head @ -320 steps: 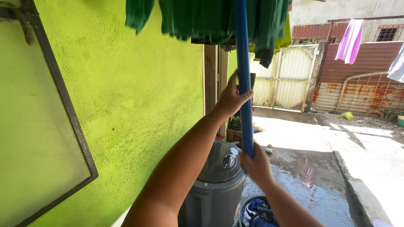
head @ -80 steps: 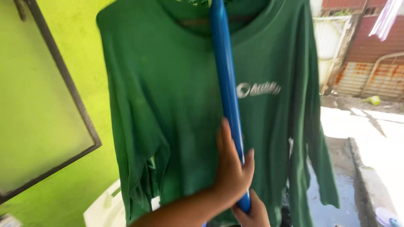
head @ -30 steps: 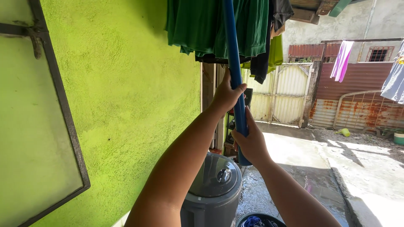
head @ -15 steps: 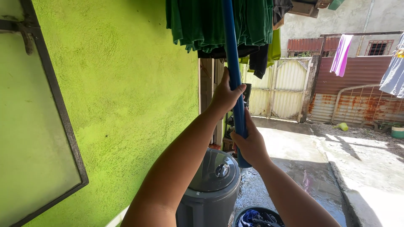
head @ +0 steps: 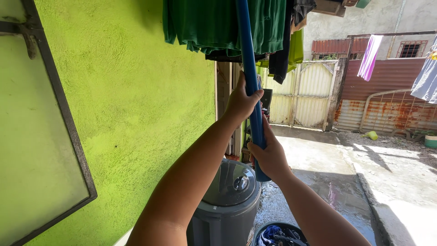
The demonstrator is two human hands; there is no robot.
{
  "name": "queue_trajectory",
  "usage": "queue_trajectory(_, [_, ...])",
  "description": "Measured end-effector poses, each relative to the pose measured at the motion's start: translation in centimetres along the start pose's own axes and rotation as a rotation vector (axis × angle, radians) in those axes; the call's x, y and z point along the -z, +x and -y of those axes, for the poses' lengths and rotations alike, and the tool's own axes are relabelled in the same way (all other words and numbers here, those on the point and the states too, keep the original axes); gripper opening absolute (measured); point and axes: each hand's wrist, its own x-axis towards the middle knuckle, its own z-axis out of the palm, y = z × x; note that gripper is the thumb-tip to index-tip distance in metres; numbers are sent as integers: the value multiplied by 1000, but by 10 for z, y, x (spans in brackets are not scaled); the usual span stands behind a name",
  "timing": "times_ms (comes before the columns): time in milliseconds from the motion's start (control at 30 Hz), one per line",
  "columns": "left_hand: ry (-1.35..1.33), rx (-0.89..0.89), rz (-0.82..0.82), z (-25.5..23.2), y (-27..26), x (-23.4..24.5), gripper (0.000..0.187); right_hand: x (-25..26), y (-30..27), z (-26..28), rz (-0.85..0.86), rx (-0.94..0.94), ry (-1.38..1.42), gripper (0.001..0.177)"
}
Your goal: Manually wash clothes in a basin, rinse them, and hang them to dry.
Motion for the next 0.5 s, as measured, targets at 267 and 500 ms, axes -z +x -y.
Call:
queue_trajectory(267, [-1, -45, -8, 11, 1, 1, 93, -1, -1, -7, 10, 13, -34, 93])
queue_trajectory(500, [-9, -23, -25, -3, 4, 4, 92, 0, 2, 9, 11, -3, 16, 93])
